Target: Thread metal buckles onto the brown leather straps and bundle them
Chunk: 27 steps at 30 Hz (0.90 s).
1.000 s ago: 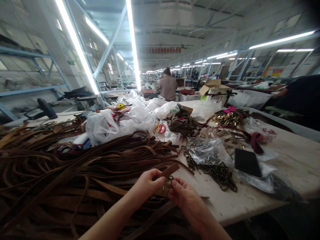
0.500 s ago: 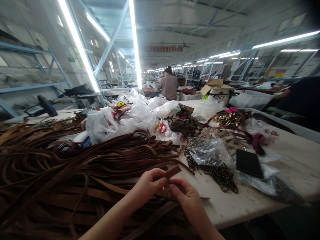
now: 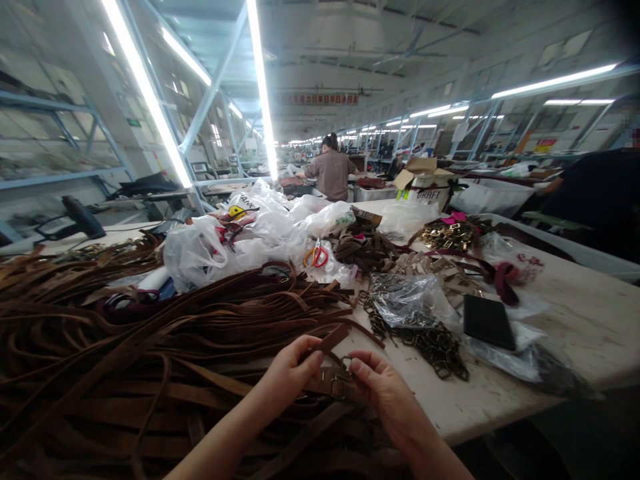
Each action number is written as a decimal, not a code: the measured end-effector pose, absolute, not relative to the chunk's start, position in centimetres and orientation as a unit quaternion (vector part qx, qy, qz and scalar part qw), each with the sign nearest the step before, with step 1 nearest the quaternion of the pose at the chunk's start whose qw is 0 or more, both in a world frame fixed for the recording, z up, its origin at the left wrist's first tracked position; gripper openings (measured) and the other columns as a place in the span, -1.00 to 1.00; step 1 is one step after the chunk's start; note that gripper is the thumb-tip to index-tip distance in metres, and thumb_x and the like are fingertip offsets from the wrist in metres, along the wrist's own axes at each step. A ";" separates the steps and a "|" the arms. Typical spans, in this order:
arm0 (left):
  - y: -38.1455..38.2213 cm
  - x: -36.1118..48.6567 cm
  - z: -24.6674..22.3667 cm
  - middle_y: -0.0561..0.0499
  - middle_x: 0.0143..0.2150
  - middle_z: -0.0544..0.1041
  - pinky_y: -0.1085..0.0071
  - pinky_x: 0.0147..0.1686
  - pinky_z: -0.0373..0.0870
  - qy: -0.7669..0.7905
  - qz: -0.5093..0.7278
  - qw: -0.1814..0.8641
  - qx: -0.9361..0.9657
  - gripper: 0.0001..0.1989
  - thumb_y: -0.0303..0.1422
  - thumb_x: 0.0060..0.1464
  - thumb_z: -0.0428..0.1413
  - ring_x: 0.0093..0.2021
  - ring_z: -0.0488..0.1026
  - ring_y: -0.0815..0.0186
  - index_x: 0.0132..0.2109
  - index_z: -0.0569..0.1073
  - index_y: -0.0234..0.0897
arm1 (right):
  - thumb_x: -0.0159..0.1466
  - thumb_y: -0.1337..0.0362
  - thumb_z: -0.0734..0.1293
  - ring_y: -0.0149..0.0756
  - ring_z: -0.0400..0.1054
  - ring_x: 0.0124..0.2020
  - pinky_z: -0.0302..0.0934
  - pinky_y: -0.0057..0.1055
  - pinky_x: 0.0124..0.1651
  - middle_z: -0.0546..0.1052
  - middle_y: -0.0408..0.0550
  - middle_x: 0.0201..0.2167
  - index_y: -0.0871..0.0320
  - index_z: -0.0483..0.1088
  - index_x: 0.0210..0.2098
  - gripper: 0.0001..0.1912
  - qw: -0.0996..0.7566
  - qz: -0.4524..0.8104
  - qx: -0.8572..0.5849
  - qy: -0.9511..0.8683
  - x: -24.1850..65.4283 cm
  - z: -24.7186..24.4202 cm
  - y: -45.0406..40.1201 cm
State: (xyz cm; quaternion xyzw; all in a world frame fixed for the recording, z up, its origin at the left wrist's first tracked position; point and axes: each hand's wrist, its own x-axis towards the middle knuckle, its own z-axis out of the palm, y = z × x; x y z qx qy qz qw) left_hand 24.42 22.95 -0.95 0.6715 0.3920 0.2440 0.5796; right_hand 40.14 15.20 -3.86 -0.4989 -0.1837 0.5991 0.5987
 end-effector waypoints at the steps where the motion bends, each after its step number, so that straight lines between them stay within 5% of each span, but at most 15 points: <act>1: 23.0 24.4 -0.9 0.16 -0.56 0.26 0.54 -0.54 0.13 0.402 0.241 0.584 0.663 -0.71 -0.18 -0.03 0.02 -0.54 0.17 0.46 -0.26 0.38 -0.32 | -0.06 0.20 0.45 -0.57 0.21 -0.58 0.11 -0.62 -0.52 0.44 -0.23 -0.54 0.16 0.41 -0.34 -0.70 0.612 0.567 -0.517 -0.193 40.5 -3.6 15.2; 6: 22.8 24.3 -0.6 0.20 -0.62 0.14 0.55 -0.62 -0.04 0.354 0.144 0.649 0.658 -0.62 -0.06 -0.03 0.01 -0.61 0.03 0.50 -0.31 0.36 -0.34 | -0.08 0.18 0.46 -0.61 0.15 -0.63 0.05 -0.65 -0.59 0.39 -0.24 -0.58 0.16 0.42 -0.37 -0.70 0.635 0.565 -0.488 -0.199 41.4 -2.1 15.2; 12: 22.9 23.7 -1.2 0.20 -0.60 0.17 0.56 -0.60 -0.01 0.298 0.100 0.675 0.667 -0.63 -0.08 0.01 0.00 -0.59 0.06 0.51 -0.30 0.37 -0.34 | -0.12 0.28 0.48 -0.62 0.16 -0.63 0.09 -0.65 -0.57 0.37 -0.26 -0.59 0.14 0.41 -0.39 -0.71 0.603 0.671 -0.416 -0.116 40.2 -2.8 15.0; 21: 22.3 24.9 -1.4 0.07 -0.36 0.39 0.48 -0.33 0.24 0.301 0.200 0.477 0.801 -0.73 -0.30 0.06 0.01 -0.36 0.30 0.37 -0.06 0.36 -0.18 | -0.02 0.11 0.41 -0.56 0.12 -0.64 0.02 -0.57 -0.56 0.38 -0.22 -0.59 0.20 0.37 -0.37 -0.67 0.553 0.595 -0.509 -0.284 39.4 -3.0 15.6; 24: 22.4 25.1 -1.2 0.00 -0.24 0.41 0.40 -0.16 0.21 0.285 0.232 0.368 0.854 -0.81 -0.36 0.04 0.03 -0.20 0.31 0.29 -0.19 0.46 -0.16 | -0.06 0.07 0.42 -0.55 0.14 -0.65 0.03 -0.55 -0.55 0.37 -0.24 -0.61 0.19 0.34 -0.41 -0.64 0.535 0.610 -0.516 -0.276 39.6 -3.7 16.2; 27: 22.5 24.9 -1.0 -0.03 -0.23 0.39 0.42 -0.19 0.23 0.284 0.270 0.389 0.834 -0.86 -0.33 0.05 0.03 -0.20 0.31 0.30 -0.32 0.47 -0.25 | -0.07 0.09 0.43 -0.56 0.15 -0.64 0.05 -0.57 -0.54 0.34 -0.26 -0.62 0.20 0.30 -0.47 -0.66 0.525 0.638 -0.502 -0.254 39.7 -4.6 16.9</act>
